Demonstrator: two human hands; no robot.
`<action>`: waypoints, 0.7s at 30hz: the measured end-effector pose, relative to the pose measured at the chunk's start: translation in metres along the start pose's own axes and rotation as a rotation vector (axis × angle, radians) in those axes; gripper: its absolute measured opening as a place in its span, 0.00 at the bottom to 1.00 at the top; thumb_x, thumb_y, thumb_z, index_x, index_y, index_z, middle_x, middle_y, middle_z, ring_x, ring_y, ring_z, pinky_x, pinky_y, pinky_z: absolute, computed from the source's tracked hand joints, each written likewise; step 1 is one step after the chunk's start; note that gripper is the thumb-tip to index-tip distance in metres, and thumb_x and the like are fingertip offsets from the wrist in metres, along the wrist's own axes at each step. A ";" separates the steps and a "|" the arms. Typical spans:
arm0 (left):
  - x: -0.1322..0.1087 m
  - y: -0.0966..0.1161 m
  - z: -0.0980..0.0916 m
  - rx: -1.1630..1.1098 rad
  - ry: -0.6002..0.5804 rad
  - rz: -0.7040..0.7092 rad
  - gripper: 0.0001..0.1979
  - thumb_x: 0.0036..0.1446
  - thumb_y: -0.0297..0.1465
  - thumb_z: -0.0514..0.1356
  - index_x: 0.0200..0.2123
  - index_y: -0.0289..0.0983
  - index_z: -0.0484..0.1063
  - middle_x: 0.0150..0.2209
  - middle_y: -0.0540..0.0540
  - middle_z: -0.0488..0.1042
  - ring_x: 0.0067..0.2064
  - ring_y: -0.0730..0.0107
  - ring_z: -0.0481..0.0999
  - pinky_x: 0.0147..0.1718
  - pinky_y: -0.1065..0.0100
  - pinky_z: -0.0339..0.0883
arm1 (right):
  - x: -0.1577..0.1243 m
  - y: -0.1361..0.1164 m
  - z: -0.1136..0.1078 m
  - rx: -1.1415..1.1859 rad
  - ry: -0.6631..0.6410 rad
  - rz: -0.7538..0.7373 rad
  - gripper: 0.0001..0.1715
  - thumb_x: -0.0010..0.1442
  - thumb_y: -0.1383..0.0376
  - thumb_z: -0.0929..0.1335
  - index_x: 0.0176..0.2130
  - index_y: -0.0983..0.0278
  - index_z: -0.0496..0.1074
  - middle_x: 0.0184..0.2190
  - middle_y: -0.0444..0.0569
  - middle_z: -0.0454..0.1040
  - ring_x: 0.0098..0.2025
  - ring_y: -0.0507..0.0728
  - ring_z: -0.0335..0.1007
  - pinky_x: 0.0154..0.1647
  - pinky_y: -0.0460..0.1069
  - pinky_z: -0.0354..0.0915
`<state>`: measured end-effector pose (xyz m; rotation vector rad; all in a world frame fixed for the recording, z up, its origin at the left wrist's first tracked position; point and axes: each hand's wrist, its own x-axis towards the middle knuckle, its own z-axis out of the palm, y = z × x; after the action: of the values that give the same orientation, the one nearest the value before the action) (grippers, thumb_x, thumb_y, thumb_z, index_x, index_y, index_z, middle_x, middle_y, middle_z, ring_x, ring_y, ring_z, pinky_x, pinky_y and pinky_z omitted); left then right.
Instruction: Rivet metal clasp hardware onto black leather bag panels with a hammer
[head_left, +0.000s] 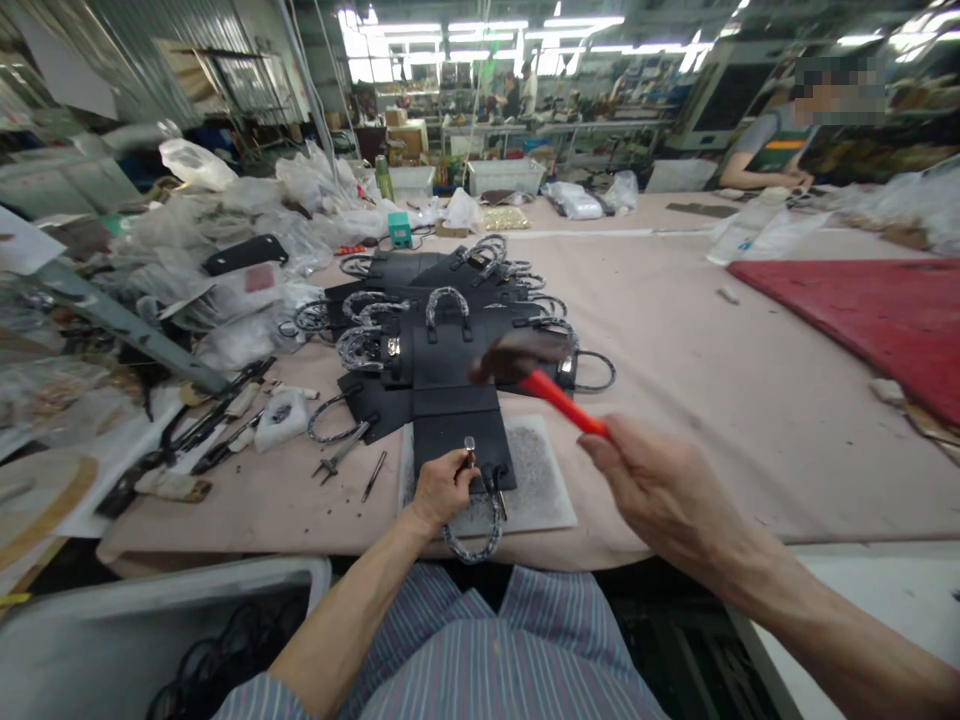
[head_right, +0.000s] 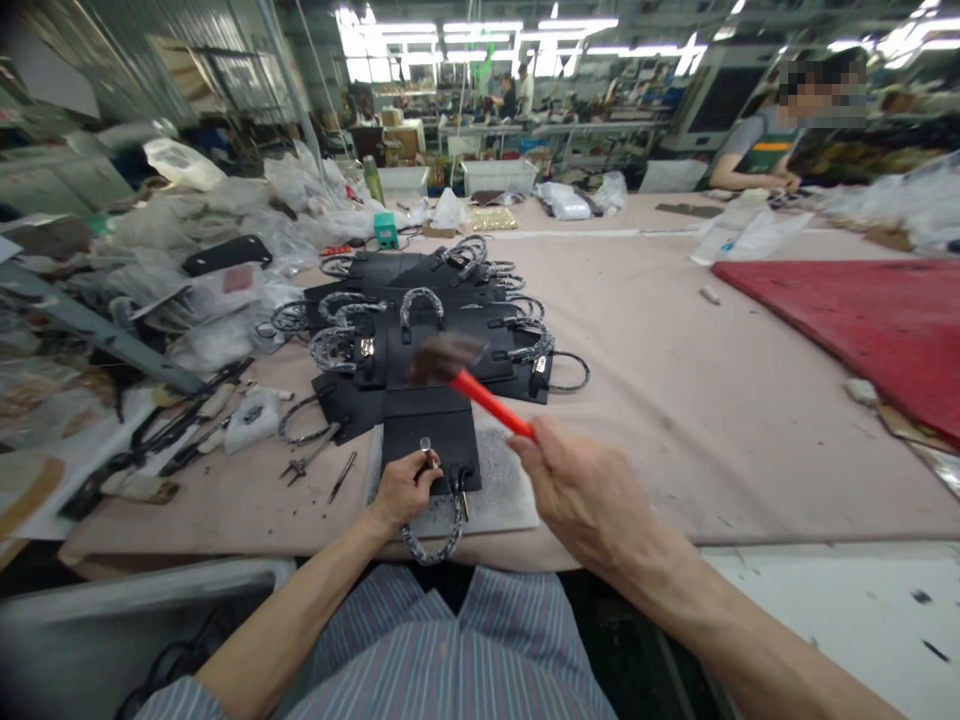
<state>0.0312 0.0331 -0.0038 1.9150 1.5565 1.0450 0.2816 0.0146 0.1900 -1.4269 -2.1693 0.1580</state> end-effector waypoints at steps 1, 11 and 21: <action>0.000 0.000 0.000 -0.005 -0.003 0.001 0.04 0.60 0.27 0.61 0.38 0.38 0.76 0.35 0.47 0.81 0.36 0.66 0.81 0.40 0.68 0.72 | 0.000 -0.002 0.000 0.054 0.100 0.054 0.19 0.72 0.53 0.57 0.32 0.58 0.61 0.20 0.43 0.66 0.19 0.52 0.57 0.23 0.49 0.50; 0.000 -0.001 0.000 0.005 -0.006 0.016 0.04 0.59 0.26 0.62 0.38 0.38 0.76 0.37 0.47 0.82 0.38 0.66 0.81 0.42 0.67 0.73 | -0.007 -0.002 0.012 0.094 0.026 0.039 0.18 0.72 0.54 0.57 0.31 0.58 0.60 0.18 0.42 0.64 0.17 0.52 0.55 0.22 0.49 0.48; -0.003 -0.002 0.000 -0.027 -0.039 -0.029 0.05 0.60 0.26 0.62 0.39 0.39 0.77 0.38 0.46 0.82 0.40 0.64 0.82 0.45 0.66 0.74 | -0.036 0.067 0.039 0.232 -0.135 0.357 0.27 0.65 0.42 0.59 0.25 0.56 0.62 0.17 0.45 0.68 0.18 0.55 0.64 0.20 0.50 0.58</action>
<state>0.0302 0.0310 -0.0056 1.8780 1.5368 1.0054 0.3279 0.0192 0.1181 -1.6907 -1.9032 0.6296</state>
